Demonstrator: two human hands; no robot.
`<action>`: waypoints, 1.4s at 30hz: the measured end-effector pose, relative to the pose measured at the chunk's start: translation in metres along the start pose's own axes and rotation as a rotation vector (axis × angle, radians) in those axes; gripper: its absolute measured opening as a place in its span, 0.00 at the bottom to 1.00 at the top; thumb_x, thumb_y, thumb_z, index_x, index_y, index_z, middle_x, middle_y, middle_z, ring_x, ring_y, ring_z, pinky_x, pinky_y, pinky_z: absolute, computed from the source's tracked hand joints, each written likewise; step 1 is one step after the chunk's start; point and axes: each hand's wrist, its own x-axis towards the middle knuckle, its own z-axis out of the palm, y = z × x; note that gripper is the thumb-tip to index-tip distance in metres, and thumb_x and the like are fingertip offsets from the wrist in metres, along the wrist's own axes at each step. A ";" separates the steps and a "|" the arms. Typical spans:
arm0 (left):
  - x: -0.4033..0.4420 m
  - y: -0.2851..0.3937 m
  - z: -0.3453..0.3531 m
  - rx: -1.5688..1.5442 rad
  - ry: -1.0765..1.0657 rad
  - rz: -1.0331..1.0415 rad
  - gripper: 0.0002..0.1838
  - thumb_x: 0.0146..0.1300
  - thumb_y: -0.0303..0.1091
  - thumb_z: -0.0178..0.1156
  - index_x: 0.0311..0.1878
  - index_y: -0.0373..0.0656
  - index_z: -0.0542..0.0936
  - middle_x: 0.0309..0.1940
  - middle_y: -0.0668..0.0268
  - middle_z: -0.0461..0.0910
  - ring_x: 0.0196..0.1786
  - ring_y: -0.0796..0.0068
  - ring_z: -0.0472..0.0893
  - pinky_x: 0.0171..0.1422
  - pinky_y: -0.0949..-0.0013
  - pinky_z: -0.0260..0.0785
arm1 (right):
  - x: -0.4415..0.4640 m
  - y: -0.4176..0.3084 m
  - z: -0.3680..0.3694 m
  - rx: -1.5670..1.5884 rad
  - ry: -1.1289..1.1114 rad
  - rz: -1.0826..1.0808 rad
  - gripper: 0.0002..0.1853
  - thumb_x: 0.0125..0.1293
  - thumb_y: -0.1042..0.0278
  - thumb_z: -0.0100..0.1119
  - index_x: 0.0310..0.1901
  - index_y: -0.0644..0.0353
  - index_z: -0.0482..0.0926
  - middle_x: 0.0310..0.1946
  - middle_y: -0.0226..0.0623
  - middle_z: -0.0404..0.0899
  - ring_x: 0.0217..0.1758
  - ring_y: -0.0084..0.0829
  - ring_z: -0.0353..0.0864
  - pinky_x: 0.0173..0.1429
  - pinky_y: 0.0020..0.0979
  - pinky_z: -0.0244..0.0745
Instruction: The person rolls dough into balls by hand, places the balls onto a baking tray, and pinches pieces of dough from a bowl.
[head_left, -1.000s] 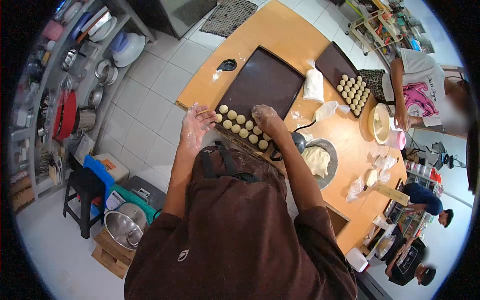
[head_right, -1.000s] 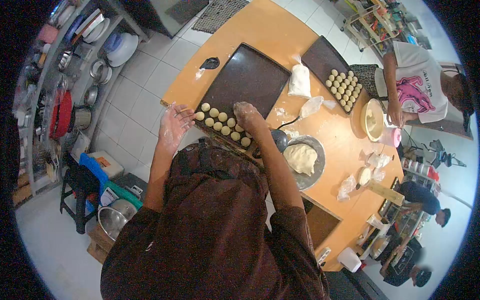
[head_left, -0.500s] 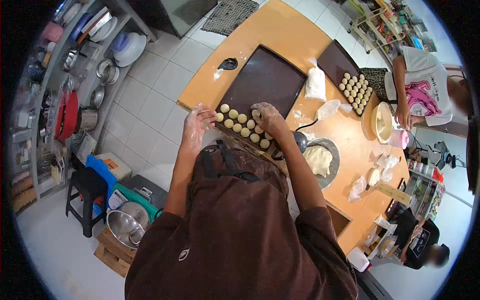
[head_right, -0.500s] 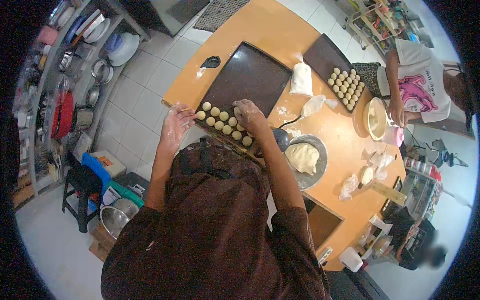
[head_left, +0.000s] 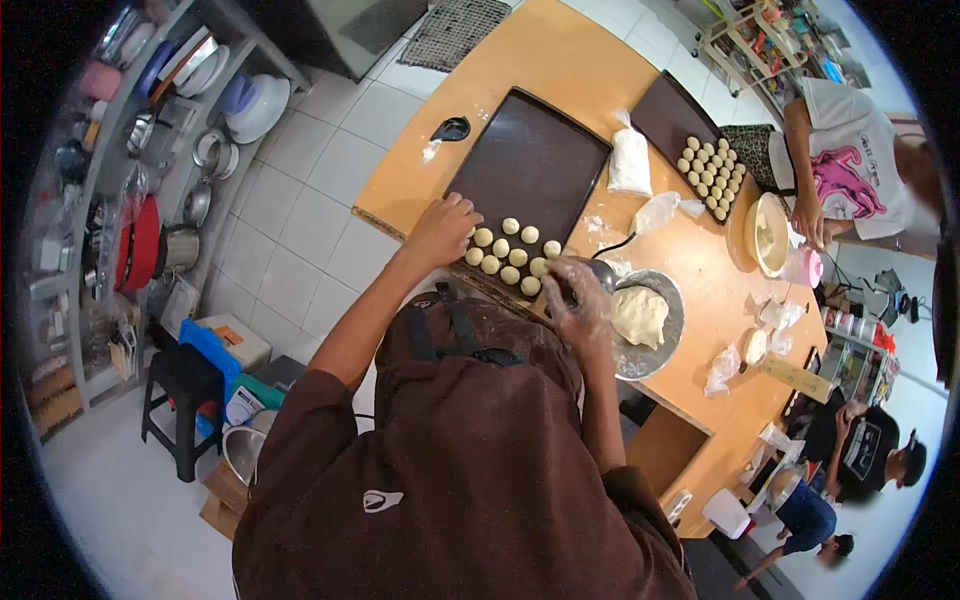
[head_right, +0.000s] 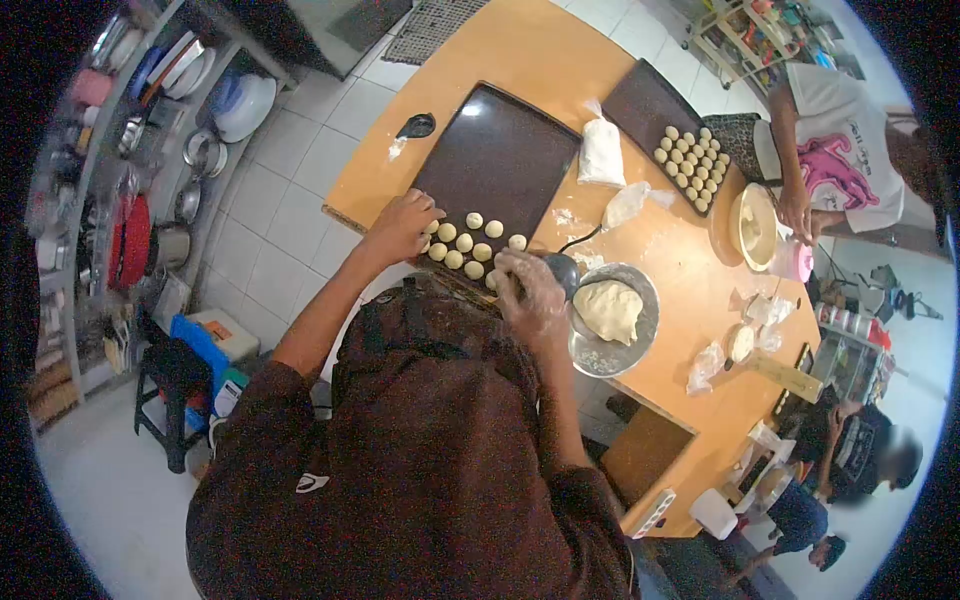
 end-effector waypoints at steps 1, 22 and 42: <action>0.003 -0.004 0.003 0.022 -0.026 0.020 0.18 0.49 0.27 0.68 0.46 0.43 0.84 0.44 0.61 0.79 0.55 0.59 0.75 0.59 0.58 0.70 | -0.009 0.000 -0.001 0.008 -0.002 0.047 0.12 0.62 0.76 0.66 0.47 0.62 0.82 0.47 0.45 0.85 0.51 0.44 0.85 0.54 0.39 0.80; 0.009 -0.018 0.008 -0.042 -0.001 0.113 0.16 0.48 0.32 0.70 0.43 0.44 0.82 0.40 0.62 0.77 0.53 0.59 0.75 0.58 0.57 0.68 | 0.013 0.041 0.077 -0.096 -0.167 -0.023 0.16 0.60 0.70 0.66 0.49 0.65 0.79 0.49 0.50 0.82 0.56 0.49 0.80 0.59 0.44 0.77; 0.002 -0.017 0.005 -0.051 -0.064 -0.064 0.17 0.50 0.30 0.68 0.46 0.43 0.83 0.43 0.62 0.79 0.55 0.59 0.74 0.61 0.56 0.66 | 0.048 0.072 0.135 -0.495 -0.349 -0.149 0.06 0.59 0.63 0.61 0.35 0.53 0.82 0.37 0.33 0.82 0.49 0.38 0.77 0.50 0.45 0.69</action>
